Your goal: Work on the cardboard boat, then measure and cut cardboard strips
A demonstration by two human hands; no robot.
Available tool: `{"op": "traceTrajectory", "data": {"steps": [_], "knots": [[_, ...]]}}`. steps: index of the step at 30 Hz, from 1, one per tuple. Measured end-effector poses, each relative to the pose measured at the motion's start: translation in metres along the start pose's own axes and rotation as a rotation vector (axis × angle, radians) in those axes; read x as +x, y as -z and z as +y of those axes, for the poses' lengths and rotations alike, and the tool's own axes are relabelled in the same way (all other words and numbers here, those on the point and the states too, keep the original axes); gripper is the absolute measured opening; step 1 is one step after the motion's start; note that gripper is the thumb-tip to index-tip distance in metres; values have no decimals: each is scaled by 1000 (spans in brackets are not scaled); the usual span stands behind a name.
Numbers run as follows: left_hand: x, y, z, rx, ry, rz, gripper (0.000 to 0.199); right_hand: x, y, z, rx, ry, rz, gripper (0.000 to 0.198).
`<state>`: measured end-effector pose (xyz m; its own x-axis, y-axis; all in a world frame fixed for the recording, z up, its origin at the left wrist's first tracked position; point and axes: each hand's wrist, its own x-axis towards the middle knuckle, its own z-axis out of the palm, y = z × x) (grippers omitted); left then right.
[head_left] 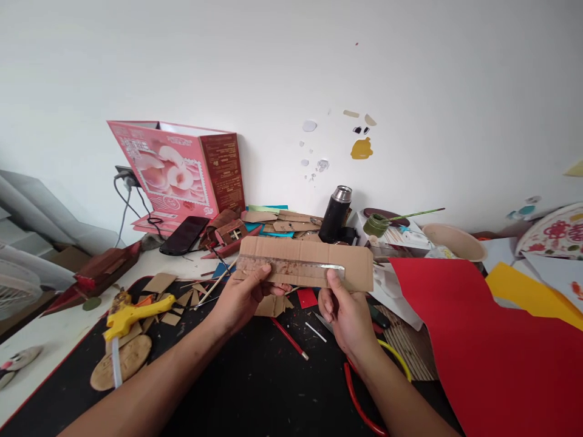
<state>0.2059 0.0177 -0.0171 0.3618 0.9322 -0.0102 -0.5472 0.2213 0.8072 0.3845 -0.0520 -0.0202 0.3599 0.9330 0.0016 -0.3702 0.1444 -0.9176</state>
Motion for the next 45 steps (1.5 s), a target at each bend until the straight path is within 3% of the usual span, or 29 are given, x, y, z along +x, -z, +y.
{"op": "traceTrajectory", "data": {"steps": [15,45], "knots": [[2,6,-5,-34,-4,1,46,1,1,2,-16,1,-19,75],[1,8,1,62,0,47,39,4,3,9,56,-16,-66,68]]}}
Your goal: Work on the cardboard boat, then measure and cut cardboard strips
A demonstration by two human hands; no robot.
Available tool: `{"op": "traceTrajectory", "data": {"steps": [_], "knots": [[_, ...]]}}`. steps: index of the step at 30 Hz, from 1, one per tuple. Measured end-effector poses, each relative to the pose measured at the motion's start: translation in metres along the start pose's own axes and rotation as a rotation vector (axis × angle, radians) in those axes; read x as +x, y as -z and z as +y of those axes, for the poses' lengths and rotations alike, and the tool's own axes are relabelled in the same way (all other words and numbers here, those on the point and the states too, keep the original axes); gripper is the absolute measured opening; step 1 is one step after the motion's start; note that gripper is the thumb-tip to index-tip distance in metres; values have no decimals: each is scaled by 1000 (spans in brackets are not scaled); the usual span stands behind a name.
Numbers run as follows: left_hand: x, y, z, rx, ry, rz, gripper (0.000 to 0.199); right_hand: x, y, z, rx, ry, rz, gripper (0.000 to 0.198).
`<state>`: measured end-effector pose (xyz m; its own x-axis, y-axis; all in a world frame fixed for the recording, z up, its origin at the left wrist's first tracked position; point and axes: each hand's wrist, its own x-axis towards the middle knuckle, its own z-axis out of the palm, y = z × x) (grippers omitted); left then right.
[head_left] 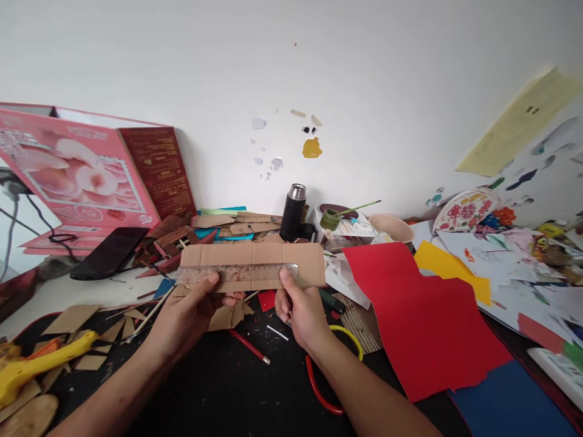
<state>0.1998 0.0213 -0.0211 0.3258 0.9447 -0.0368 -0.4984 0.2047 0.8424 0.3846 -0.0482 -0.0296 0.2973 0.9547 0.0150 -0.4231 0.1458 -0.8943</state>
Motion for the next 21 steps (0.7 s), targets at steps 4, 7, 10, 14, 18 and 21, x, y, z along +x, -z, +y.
{"op": "traceTrajectory", "data": {"steps": [4,7,10,14,18,21], "knots": [[-1,-2,2,-6,-19,5,51,0,-2,-2,6,4,0,69],[-2,-5,3,4,-20,-11,61,-1,-2,-2,-4,4,0,69],[-2,-4,3,13,-18,-19,63,-1,-1,-2,-17,2,2,69],[-1,-2,1,21,-31,-24,63,0,-1,-2,-21,-6,9,68],[0,-2,2,16,-25,-29,65,0,-2,-2,-28,-12,14,69],[0,-3,2,6,-17,-29,64,0,-1,-1,-38,-3,10,69]]}}
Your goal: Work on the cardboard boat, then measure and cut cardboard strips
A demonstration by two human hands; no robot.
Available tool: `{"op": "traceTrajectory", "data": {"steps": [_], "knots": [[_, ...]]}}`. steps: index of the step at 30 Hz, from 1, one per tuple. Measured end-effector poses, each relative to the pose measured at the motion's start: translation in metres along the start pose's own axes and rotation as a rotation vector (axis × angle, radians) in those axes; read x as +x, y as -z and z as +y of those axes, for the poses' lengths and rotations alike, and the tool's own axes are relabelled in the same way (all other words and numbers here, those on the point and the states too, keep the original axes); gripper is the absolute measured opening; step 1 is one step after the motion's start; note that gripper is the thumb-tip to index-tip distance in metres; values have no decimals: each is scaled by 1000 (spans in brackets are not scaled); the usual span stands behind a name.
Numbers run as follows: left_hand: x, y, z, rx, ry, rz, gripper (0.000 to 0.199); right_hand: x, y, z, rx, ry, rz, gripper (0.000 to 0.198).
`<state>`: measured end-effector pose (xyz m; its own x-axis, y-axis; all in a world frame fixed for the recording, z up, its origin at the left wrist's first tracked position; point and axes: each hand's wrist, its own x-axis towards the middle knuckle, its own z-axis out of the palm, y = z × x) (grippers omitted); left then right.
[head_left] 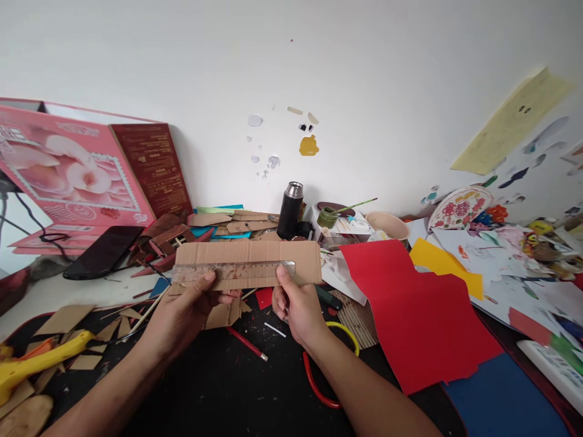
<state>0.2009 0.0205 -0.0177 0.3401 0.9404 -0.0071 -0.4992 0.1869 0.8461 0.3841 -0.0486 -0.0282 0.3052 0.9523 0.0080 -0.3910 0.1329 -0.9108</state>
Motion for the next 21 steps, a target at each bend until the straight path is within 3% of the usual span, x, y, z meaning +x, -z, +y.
{"op": "traceTrajectory", "data": {"steps": [11,21], "knots": [[1,0,-1,5,-3,-18,40,-2,-1,-2,-33,-19,18,74],[-1,2,-5,-23,-9,0,42,-4,0,-6,-40,0,-32,73]]}}
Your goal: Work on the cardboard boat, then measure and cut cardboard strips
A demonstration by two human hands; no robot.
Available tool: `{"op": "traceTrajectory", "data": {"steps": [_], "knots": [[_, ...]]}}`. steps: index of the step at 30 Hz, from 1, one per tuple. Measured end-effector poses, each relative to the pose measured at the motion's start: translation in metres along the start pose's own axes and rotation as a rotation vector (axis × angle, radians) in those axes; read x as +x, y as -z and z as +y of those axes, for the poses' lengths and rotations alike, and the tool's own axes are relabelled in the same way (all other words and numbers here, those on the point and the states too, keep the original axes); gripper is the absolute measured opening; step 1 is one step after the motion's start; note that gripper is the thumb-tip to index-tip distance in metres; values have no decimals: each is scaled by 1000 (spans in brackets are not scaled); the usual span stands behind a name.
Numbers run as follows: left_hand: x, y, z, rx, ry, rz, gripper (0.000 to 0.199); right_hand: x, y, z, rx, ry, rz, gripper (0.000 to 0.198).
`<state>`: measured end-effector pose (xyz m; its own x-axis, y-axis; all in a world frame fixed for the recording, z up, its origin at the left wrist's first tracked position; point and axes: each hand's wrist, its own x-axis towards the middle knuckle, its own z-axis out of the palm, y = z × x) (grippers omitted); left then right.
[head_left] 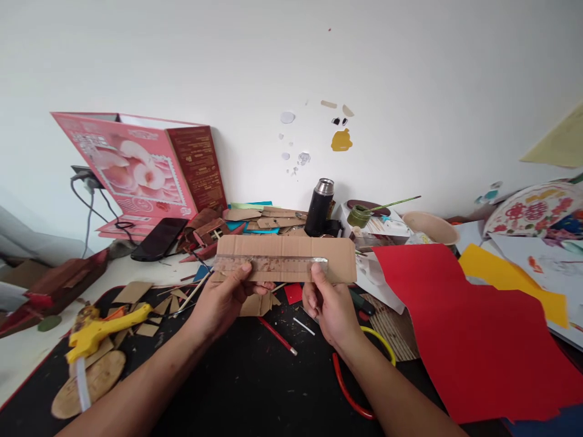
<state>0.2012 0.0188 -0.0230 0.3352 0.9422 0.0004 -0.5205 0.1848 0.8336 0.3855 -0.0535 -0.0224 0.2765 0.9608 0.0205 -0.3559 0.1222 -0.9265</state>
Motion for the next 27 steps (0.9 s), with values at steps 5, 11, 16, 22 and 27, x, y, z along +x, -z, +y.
{"op": "traceTrajectory", "data": {"steps": [5,11,16,22,27], "knots": [[1,0,-3,-8,3,-1,38,0,1,0,2,-40,34,74],[1,-4,-2,-19,11,-43,42,0,1,-1,-29,4,72,72],[0,-7,1,-22,9,-40,45,0,-1,-2,3,13,66,68],[-1,-7,2,-8,18,-70,42,-2,-2,-3,13,4,87,65],[0,-7,1,-53,18,-64,47,-2,-2,-5,-4,5,86,69]]}}
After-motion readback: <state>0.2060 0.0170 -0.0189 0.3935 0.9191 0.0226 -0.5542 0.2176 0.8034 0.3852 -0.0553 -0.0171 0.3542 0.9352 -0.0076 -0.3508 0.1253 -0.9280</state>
